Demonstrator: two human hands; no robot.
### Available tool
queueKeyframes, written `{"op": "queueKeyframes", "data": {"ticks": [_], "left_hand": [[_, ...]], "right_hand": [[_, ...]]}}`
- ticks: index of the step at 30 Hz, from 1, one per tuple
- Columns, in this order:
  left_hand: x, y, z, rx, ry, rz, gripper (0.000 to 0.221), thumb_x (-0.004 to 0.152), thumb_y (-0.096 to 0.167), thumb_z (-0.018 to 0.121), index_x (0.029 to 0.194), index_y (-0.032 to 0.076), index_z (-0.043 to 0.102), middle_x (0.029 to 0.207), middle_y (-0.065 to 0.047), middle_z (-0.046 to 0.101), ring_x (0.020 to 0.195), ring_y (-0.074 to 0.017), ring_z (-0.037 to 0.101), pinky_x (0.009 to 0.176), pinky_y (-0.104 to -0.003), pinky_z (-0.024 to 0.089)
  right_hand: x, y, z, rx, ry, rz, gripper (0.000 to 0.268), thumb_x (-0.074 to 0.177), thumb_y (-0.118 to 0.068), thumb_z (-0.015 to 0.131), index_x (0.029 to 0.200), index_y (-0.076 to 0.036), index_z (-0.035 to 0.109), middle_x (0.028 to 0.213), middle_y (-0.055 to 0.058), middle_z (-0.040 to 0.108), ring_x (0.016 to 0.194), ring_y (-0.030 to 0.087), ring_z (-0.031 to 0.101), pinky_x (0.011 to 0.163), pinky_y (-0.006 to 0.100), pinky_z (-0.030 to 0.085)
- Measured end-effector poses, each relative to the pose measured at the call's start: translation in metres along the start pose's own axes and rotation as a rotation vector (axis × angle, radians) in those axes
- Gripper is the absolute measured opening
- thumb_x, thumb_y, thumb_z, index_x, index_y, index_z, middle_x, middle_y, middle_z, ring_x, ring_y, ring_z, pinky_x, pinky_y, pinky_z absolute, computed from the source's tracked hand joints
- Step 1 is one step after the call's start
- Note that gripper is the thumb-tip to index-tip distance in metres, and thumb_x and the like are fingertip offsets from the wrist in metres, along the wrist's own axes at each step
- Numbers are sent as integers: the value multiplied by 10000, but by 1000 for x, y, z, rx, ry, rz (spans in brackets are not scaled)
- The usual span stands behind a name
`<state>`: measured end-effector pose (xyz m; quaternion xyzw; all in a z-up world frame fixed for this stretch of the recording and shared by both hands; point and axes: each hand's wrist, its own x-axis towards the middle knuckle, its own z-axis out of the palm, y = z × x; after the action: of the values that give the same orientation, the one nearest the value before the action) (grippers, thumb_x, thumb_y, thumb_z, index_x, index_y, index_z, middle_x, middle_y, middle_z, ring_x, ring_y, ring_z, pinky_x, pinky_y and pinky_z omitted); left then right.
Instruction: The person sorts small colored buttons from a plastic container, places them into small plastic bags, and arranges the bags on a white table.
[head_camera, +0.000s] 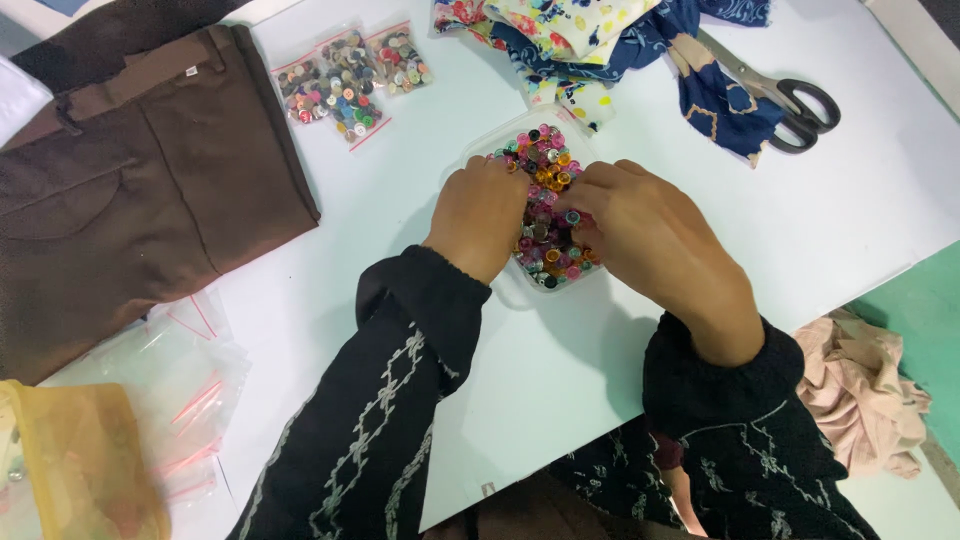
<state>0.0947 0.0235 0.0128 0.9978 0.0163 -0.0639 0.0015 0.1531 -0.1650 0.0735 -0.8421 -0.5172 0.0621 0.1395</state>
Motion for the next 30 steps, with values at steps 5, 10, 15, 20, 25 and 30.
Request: {"op": "queueKeyframes", "data": {"ticks": [5,10,15,20,25,30], "left_hand": [[11,-8,16,-174,222,60,78,773,32,778,797,74,717,657,-106,588,637,-249,613,557,-336,511],[-19,-11,-51,-736,120,17,206,950,25,695,1051,-153,715,917,-369,678,889,-555,644,779,-587,520],[-31,-19,-58,-755,149,20,227,894,82,775,1120,97,782,1025,-240,757,1014,-456,711,879,-530,569],[-26,-16,-39,-751,117,67,385,868,106,802,1242,94,713,1073,-208,751,1029,-421,708,871,-532,565],[-29,4,-63,-771,7,-31,479,970,156,714,1344,-119,599,1206,-394,648,1100,-542,617,913,-604,494],[-19,-4,-17,-680,76,59,438,920,130,771,1323,17,644,1060,-267,695,982,-483,661,873,-583,514]], "right_hand": [[13,-12,-1,-4,-4,45,217,852,-52,755,1066,-61,790,994,133,741,918,306,706,722,367,575],[10,-11,-11,53,58,-3,144,893,-60,746,1028,-43,792,925,150,738,874,319,715,683,396,572],[-2,-22,-27,13,24,54,109,923,-134,732,998,-95,801,890,103,737,868,280,711,686,376,557],[-7,-25,-13,-82,-135,49,174,904,-188,741,1063,-140,797,962,93,765,920,270,727,738,362,559],[-4,-24,-9,-119,-178,29,214,909,-208,736,1100,-126,782,985,98,764,935,270,728,762,356,548],[-2,-26,-21,63,-101,106,208,898,-102,735,1097,-56,776,907,147,759,872,313,731,722,377,568]]}}
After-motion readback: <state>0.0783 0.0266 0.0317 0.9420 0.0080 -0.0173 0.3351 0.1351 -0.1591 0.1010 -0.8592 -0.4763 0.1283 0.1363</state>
